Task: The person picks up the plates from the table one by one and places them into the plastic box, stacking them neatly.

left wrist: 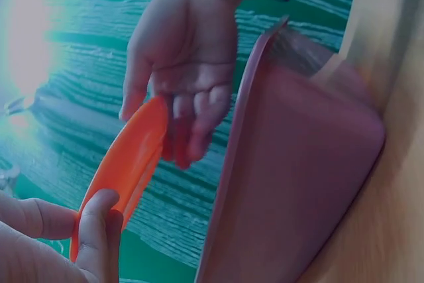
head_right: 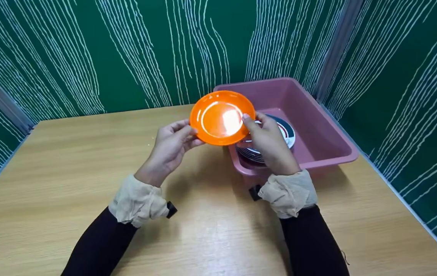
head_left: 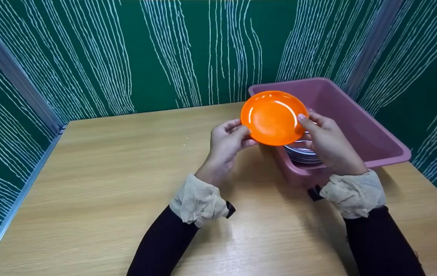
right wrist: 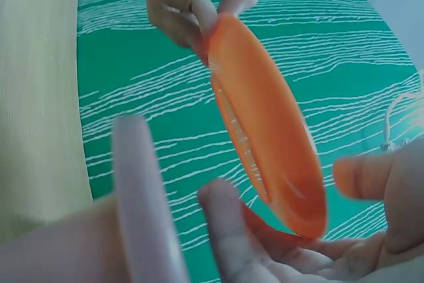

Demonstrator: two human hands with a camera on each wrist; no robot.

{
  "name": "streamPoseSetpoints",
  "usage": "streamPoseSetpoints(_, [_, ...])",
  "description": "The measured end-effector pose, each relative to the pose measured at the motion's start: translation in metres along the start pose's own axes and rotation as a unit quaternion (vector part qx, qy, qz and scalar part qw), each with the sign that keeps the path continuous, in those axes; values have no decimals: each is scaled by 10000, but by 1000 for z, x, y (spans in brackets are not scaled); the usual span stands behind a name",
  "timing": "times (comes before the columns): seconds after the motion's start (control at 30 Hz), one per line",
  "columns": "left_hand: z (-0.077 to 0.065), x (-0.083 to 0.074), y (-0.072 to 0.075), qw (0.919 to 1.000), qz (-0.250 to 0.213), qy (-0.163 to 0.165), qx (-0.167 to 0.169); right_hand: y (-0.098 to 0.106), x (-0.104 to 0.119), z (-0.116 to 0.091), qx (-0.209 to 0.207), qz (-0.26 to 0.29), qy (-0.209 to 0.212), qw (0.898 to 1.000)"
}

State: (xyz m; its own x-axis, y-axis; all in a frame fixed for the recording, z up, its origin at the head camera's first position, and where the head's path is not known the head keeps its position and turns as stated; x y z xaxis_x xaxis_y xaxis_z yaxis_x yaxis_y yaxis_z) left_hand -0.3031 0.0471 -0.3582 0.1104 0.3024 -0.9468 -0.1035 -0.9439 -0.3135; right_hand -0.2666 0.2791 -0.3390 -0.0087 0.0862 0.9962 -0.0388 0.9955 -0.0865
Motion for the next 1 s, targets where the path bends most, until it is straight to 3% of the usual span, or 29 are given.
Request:
streamPoseSetpoints(0.1, [-3, 3, -5, 9998, -152, 1, 102, 2, 1, -1, 35, 607, 128, 9981])
streamPoseSetpoints(0.3, [-4, 7, -11, 9985, -376, 41, 392, 9, 6, -5, -203, 674, 164, 9974])
streamPoseSetpoints(0.43, [-3, 10, -14, 9979, -72, 62, 640, 17, 9, -7, -289, 587, 98, 9978])
streamPoseSetpoints(0.57, [-2, 19, -16, 9934, 677, -169, 915, 25, 11, -9, -333, 686, 100, 9970])
streamPoseSetpoints(0.67, [-2, 28, -18, 9827, 1478, -531, 987, 29, 11, -10, -372, 844, 58, 9957])
streamPoseSetpoints(0.8, [-2, 39, -22, 9607, 2336, -1094, 1031, 33, 11, -9, -427, 959, 10, 9945])
streamPoseSetpoints(0.9, [-3, 47, -25, 9460, 2702, -1390, 1133, 35, 11, -9, -504, 1001, 2, 9937])
streamPoseSetpoints(1.0, [-4, 54, -27, 9380, 2858, -1509, 1255, 37, 10, -9, -644, 992, -12, 9930])
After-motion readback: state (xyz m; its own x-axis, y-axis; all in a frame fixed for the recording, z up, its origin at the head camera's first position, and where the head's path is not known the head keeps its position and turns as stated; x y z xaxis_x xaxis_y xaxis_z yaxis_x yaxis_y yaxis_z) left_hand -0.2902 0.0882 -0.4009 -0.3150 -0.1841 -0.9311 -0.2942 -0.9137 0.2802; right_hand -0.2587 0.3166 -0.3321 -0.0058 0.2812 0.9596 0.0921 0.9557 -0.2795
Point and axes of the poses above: each hand's wrist, its own z-axis towards the middle knuckle, its own y-axis out of the back of the hand, x = y × z, the point moved 1 cm from there along z, towards the middle knuckle, and after that the axes turned 3 degrees about z, right-handed, at the moved point
